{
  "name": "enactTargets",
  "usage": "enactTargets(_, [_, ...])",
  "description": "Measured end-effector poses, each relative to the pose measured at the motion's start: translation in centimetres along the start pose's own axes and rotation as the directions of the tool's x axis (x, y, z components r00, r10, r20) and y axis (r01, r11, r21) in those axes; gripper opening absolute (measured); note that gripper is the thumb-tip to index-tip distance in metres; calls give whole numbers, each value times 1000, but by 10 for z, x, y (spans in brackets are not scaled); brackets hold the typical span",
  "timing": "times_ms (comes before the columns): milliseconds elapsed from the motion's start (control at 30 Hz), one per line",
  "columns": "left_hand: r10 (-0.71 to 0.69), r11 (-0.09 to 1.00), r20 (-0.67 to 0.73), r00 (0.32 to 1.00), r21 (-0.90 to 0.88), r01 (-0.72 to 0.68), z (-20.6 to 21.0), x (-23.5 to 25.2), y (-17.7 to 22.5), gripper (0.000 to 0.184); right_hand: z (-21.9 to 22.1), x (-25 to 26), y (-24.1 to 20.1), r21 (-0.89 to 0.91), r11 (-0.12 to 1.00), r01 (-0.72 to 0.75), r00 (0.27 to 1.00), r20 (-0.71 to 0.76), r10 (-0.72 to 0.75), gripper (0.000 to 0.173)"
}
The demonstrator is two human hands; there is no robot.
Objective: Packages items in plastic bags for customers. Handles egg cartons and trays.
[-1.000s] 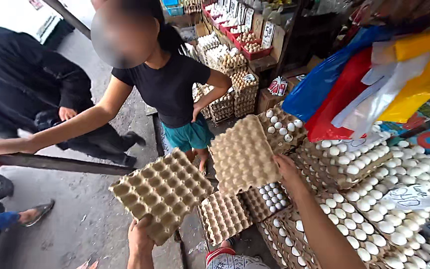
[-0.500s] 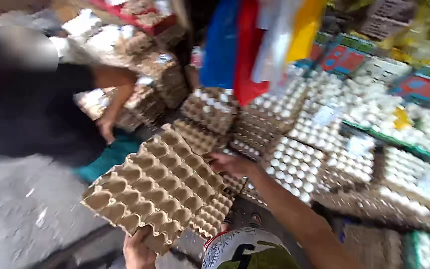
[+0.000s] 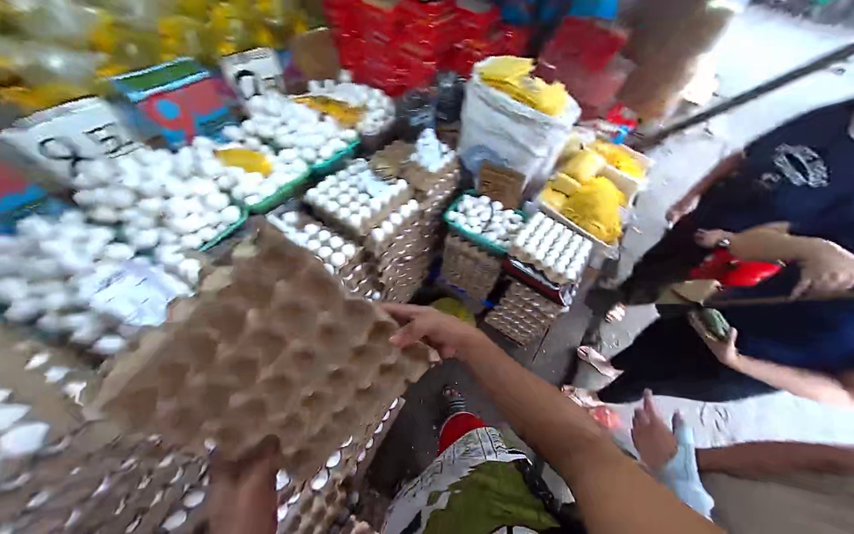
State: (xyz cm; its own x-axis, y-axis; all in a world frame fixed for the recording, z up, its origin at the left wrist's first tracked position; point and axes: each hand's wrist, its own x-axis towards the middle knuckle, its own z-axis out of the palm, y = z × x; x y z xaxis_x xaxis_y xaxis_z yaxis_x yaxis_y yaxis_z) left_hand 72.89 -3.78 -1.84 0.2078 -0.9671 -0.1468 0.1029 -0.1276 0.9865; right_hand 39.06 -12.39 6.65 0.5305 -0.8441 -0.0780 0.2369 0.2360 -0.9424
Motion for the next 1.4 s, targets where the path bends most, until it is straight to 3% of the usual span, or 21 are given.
enactTargets(67, [21, 996, 197, 980, 79, -38, 53, 33, 10, 92, -36, -39, -16, -28, 994, 106, 984, -144, -109, 81])
enactTargets(133, [71, 994, 354, 933, 51, -95, 118, 50, 23, 103, -62, -66, -30, -149, 973, 176, 933, -291, -214, 85])
enactTargets(200, [104, 993, 518, 849, -7, -118, 190, 52, 36, 116, -75, -80, -37, -386, 915, 114, 834, -464, -300, 89])
enactTargets(267, [85, 996, 575, 814, -47, -71, 265, 49, 47, 126, -88, -80, -30, -559, 829, -5, 760, -541, -361, 95])
enactTargets(333, [76, 997, 510, 857, -18, -78, 328, 58, 50, 116, -110, -75, -17, -682, 731, -5, 778, -462, -425, 97])
enactTargets(400, [41, 998, 434, 900, 28, -58, 386, 79, 42, 88, -150, -86, -17, -701, 713, 0, 782, -444, -437, 92])
enactTargets(433, [12, 997, 421, 907, 66, -44, 409, 94, 35, 78, -180, -95, -18, -684, 729, -20, 723, -513, -462, 84])
enactTargets(500, [-70, 986, 438, 896, 164, -4, 452, 122, 26, 64, -260, -116, -14, -626, 759, -180, 508, -720, -474, 73])
enactTargets(567, [-151, 977, 507, 849, 209, 49, 498, 141, 19, 55, -346, -152, 1, -469, 795, -384, 326, -875, -359, 86])
enactTargets(600, [-180, 974, 562, 807, 216, 66, 524, 150, 13, 54, -379, -174, 8, -316, 858, -404, 269, -938, -219, 93])
enactTargets(667, [-204, 973, 686, 699, 220, 67, 582, 170, -10, 64, -427, -207, 17, 3, 977, -212, 245, -968, 56, 79])
enactTargets(733, [-233, 962, 771, 592, 271, 26, 643, 190, -43, 72, -460, -224, 24, 129, 991, 17, 262, -957, 120, 52])
enactTargets(800, [-319, 912, 778, 541, 408, -48, 707, 212, -82, 69, -492, -235, 24, 108, 993, 46, 104, -989, 103, 41])
enactTargets(900, [-422, 794, 745, 517, 578, -186, 791, 241, -149, 71, -547, -243, 38, 124, 974, -190, -123, -987, 102, 55])
enactTargets(1000, [-426, 552, 685, 590, 714, -431, 847, 252, -188, 73, -592, -241, 66, 260, 851, -456, -274, -951, 144, 63])
enactTargets(1067, [-414, 358, 632, 655, 775, -521, 863, 254, -206, 62, -613, -238, 83, 376, 780, -501, -285, -922, 261, 72])
enactTargets(1167, [-480, 290, 548, 685, 836, -466, 867, 253, -222, 58, -625, -233, 99, 470, 820, -327, -224, -881, 416, 72])
enactTargets(1267, [-572, 404, 495, 654, 864, -300, 865, 256, -230, 59, -628, -234, 113, 466, 883, -51, -141, -879, 456, 66])
enactTargets(1333, [-606, 522, 484, 632, 841, -143, 863, 258, -233, 66, -631, -237, 119, 456, 889, 44, -105, -883, 458, 66])
enactTargets(1400, [-630, 574, 469, 619, 818, -36, 866, 254, -225, 82, -634, -238, 121, 459, 882, 106, -69, -882, 467, 65])
